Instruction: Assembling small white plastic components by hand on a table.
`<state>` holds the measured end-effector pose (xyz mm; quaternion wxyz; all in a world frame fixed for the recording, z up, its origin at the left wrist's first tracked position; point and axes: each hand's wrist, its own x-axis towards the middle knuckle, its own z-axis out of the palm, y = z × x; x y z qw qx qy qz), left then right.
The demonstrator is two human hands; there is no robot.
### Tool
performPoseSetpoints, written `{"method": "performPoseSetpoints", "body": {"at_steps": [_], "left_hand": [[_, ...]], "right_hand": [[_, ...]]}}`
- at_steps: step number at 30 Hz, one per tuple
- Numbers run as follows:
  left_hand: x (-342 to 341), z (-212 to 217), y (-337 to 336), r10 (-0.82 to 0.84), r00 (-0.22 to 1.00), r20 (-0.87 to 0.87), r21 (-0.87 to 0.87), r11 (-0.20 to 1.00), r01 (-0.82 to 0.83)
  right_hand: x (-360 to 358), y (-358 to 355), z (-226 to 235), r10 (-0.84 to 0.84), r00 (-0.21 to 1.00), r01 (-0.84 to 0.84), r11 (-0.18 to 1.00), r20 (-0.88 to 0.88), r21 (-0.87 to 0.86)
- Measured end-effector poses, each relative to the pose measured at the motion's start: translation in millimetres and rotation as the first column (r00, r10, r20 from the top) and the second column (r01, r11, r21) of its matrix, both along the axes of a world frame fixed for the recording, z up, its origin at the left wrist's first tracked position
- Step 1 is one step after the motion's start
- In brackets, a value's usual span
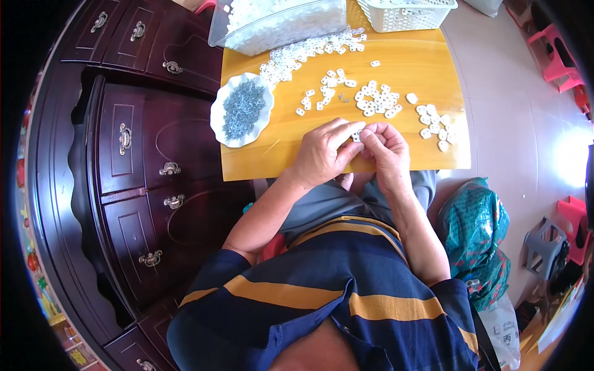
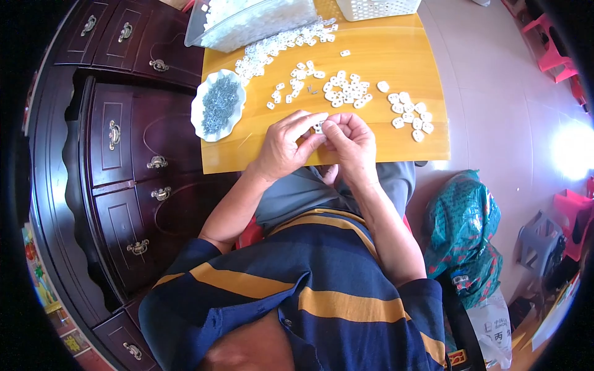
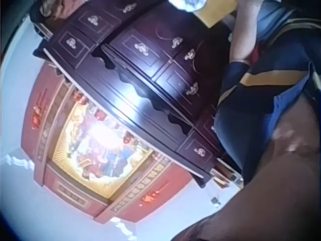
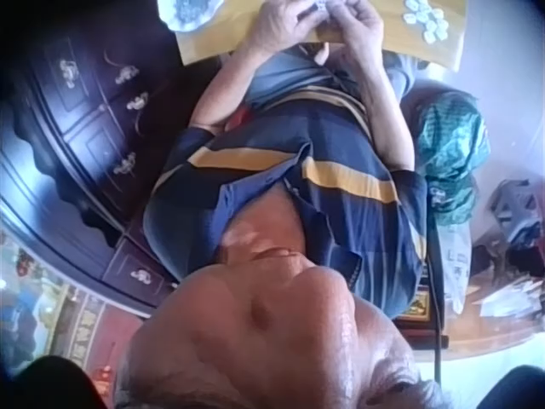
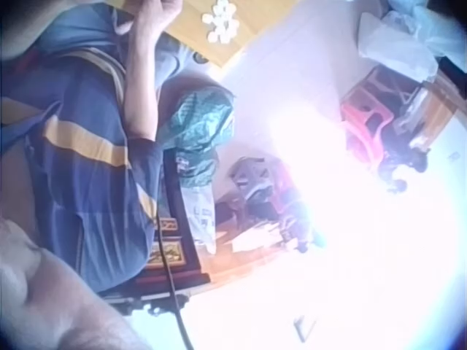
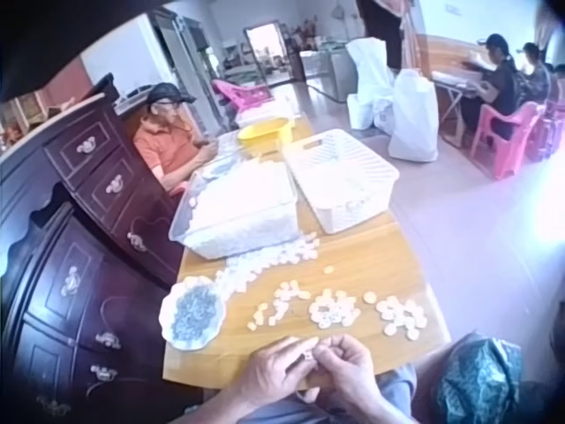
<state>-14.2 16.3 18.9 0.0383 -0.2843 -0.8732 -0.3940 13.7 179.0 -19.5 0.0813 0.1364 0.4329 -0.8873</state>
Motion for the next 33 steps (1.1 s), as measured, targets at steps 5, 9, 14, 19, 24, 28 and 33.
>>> {"method": "performPoseSetpoints", "body": {"at_steps": [5, 9, 14, 19, 24, 28, 33], "left_hand": [[-2.3, -0.1, -0.4, -0.003, 1.0, 0.03, -0.001, 1.0, 0.003], [-4.1, 0.7, 0.7, -0.004, 1.0, 0.016, -0.011, 1.0, 0.004], [-5.8, -0.8, 2.4, -0.005, 1.0, -0.01, -0.018, 1.0, 0.005], [-6.3, -3.5, 3.1, -0.015, 1.0, -0.008, -0.006, 1.0, 0.015], [-7.7, -4.7, 2.4, -0.027, 0.998, -0.049, -0.01, 1.0, 0.027], [-8.3, -7.0, 2.7, -0.029, 0.996, -0.083, -0.007, 1.0, 0.028], [-7.1, -9.1, 3.1, -0.034, 0.995, -0.089, 0.029, 0.999, 0.037]], "right_hand": [[0.0, -0.3, 2.5, -0.017, 1.0, 0.017, 1.0, 0.016, -0.013], [-0.5, 1.2, 2.7, -0.013, 0.999, 0.014, 1.0, 0.038, -0.027], [-1.3, 1.6, -0.1, -0.019, 0.998, 0.021, 0.999, 0.053, -0.026], [-1.0, 1.7, -1.9, -0.034, 0.998, 0.037, 0.998, 0.056, -0.047], [-1.3, 1.6, 0.3, -0.033, 0.997, 0.038, 0.997, 0.073, -0.063], [-1.5, 0.6, -2.6, -0.036, 0.997, 0.044, 0.993, 0.074, -0.107], [-1.5, 1.4, -2.2, -0.031, 0.997, 0.039, 0.993, 0.076, -0.11]]}}
